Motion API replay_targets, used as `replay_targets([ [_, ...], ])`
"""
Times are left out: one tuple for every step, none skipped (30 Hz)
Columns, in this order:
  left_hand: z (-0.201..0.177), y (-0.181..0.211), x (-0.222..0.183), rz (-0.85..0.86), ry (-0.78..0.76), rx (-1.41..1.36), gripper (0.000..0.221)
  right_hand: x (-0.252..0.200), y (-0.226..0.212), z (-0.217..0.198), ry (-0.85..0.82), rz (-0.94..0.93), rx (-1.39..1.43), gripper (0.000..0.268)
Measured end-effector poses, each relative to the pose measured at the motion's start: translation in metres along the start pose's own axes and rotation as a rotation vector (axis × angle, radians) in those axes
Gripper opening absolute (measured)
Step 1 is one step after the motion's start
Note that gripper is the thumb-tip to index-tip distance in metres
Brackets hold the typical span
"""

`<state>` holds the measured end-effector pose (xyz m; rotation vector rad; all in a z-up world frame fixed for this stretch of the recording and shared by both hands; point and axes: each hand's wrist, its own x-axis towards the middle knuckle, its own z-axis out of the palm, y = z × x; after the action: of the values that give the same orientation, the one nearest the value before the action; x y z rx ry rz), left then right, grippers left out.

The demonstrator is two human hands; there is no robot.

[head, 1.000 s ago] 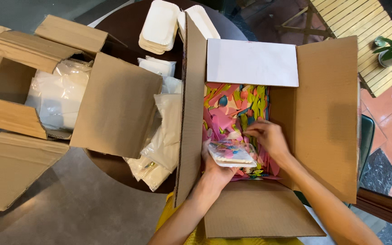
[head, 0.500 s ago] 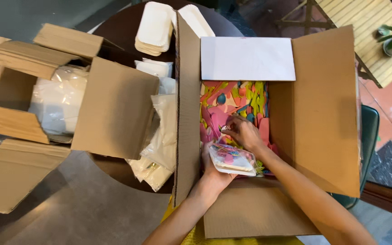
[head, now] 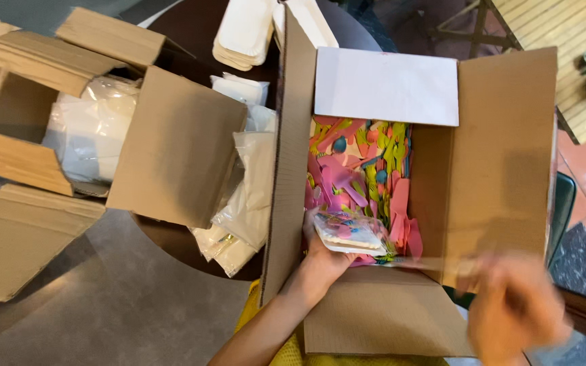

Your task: The person puts colorful plastic utensils and small white containers into cardboard boxes, placing some items into plastic bags and arranging them inside the boxes by hand.

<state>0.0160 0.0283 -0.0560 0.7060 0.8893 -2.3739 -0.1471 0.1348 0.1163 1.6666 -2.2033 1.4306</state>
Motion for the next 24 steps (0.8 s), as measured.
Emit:
replay_targets([
  [0.005,-0.001,-0.007,-0.007,0.006,0.001,0.084,-0.023,0.026,-0.017,0.001,0.006,-0.006,0.033],
  [0.01,-0.002,-0.013,0.02,0.058,0.063,0.076,-0.046,0.051,-0.036,-0.422,-0.024,0.032,0.012],
  [0.016,-0.004,-0.02,0.045,0.11,0.127,0.068,-0.069,0.075,-0.055,-0.843,-0.041,0.071,0.03],
  [0.015,-0.004,-0.016,0.034,0.112,0.129,0.068,-0.041,0.04,-0.025,-0.84,-0.034,0.062,0.03],
  [0.013,-0.004,-0.012,0.078,0.217,0.128,0.057,-0.016,-0.003,0.002,-0.666,-0.143,0.105,0.024],
  [0.011,-0.003,-0.01,0.126,0.323,0.124,0.047,0.006,-0.056,0.027,-0.491,-0.254,0.149,0.019],
  [-0.011,-0.009,-0.011,0.121,0.324,0.124,0.047,0.009,-0.059,0.031,-0.492,-0.251,0.145,0.019],
  [-0.031,-0.013,-0.011,0.687,0.179,0.765,0.062,0.015,-0.06,0.036,-0.471,-0.302,0.193,0.015],
  [-0.052,-0.017,-0.013,1.243,-0.014,1.409,0.103,0.02,-0.063,0.042,-0.449,-0.352,0.242,0.012],
  [-0.05,-0.02,-0.013,1.256,-0.001,1.403,0.103,0.022,-0.06,0.044,-0.457,-0.359,0.255,0.012],
  [-0.049,-0.022,-0.013,1.214,-0.066,1.33,0.103,0.023,-0.058,0.046,-0.502,-0.346,0.225,0.014],
  [-0.046,-0.024,-0.014,1.172,-0.131,1.257,0.104,0.025,-0.056,0.048,-0.546,-0.333,0.194,0.016],
  [-0.049,-0.02,-0.015,1.184,-0.121,1.25,0.104,0.026,-0.059,0.047,-0.554,-0.341,0.205,0.016],
  [-0.052,-0.017,-0.013,1.111,-0.087,1.152,0.102,0.029,-0.061,0.046,-0.564,-0.312,0.176,0.02],
  [-0.054,-0.014,-0.011,1.038,-0.056,1.053,0.102,0.033,-0.062,0.045,-0.574,-0.283,0.148,0.029],
  [-0.058,-0.014,-0.01,1.052,-0.049,1.04,0.102,0.036,-0.059,0.044,-0.585,-0.294,0.157,0.029],
  [-0.062,-0.015,-0.008,0.937,-0.009,0.892,0.1,0.04,-0.055,0.042,-0.478,-0.247,0.123,0.014],
  [-0.068,-0.013,-0.01,0.819,0.032,0.749,0.1,0.04,-0.053,0.041,-0.369,-0.19,0.093,0.025],
  [-0.065,-0.011,-0.002,0.831,0.042,0.742,0.1,0.052,-0.042,0.059,-0.379,-0.192,0.105,0.025],
  [-0.061,-0.01,0.008,0.705,0.071,0.605,0.1,0.063,-0.031,0.075,-0.467,-0.03,0.098,0.021],
  [-0.056,-0.009,0.019,0.578,0.1,0.467,0.1,0.075,-0.02,0.091,-0.553,0.133,0.092,0.019],
  [-0.054,-0.008,0.025,0.578,0.097,0.467,0.1,0.072,0.009,0.118,-0.552,0.13,0.091,0.019],
  [-0.051,-0.007,0.032,0.449,0.12,0.331,0.101,0.069,0.038,0.144,-0.775,0.047,0.138,0.007],
  [-0.05,-0.006,0.039,0.316,0.144,0.197,0.103,0.066,0.067,0.17,-0.997,-0.036,0.184,0.023],
])
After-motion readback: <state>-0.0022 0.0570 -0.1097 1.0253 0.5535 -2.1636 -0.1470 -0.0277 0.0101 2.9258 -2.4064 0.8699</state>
